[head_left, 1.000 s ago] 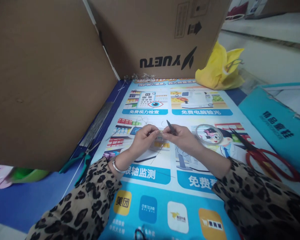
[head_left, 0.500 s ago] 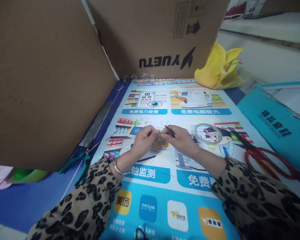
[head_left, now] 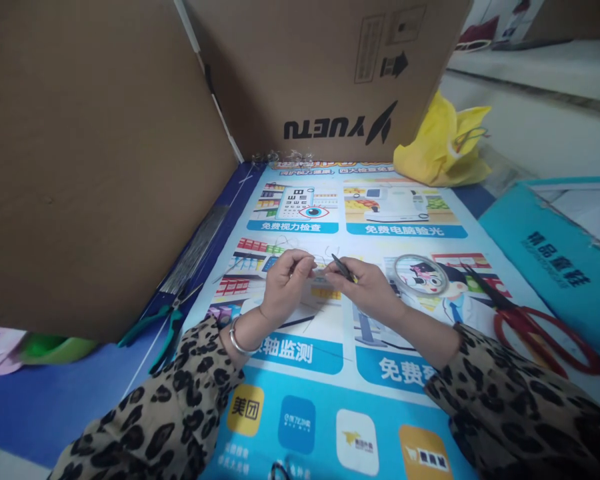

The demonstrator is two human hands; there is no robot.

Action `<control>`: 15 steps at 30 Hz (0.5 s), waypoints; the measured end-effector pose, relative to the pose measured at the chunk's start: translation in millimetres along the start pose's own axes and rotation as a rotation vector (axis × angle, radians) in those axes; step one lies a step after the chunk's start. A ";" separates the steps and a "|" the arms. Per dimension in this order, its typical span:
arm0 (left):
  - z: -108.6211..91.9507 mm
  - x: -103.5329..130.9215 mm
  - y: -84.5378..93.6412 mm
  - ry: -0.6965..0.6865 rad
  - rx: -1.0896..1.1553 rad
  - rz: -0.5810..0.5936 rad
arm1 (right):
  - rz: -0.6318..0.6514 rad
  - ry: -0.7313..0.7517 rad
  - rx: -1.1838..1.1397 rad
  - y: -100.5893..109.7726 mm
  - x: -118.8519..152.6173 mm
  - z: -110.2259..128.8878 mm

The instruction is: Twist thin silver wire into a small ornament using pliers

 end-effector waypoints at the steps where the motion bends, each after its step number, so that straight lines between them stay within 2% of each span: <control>1: -0.3 -0.3 0.4 -0.010 -0.009 0.007 | -0.007 -0.002 0.002 0.1 0.1 -0.5; 6: -4.7 -3.6 3.6 -0.180 -0.150 0.001 | -0.009 0.017 0.032 0.8 -0.6 -1.8; 8: -5.3 -4.7 3.7 -0.208 -0.178 0.015 | -0.007 0.041 0.040 0.9 -1.2 -1.4; 15: -3.3 -3.6 0.9 -0.061 -0.147 0.069 | 0.016 0.110 0.059 0.7 -2.0 -0.3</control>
Point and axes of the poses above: each hand's wrist, its own x-axis away from the middle knuckle, its own y-axis out of the back of the hand, z = x × y, the point moved 2 cm from there along -x, towards the middle knuckle, and after that the axes turned 1 degree about x, right-handed, at the moved point
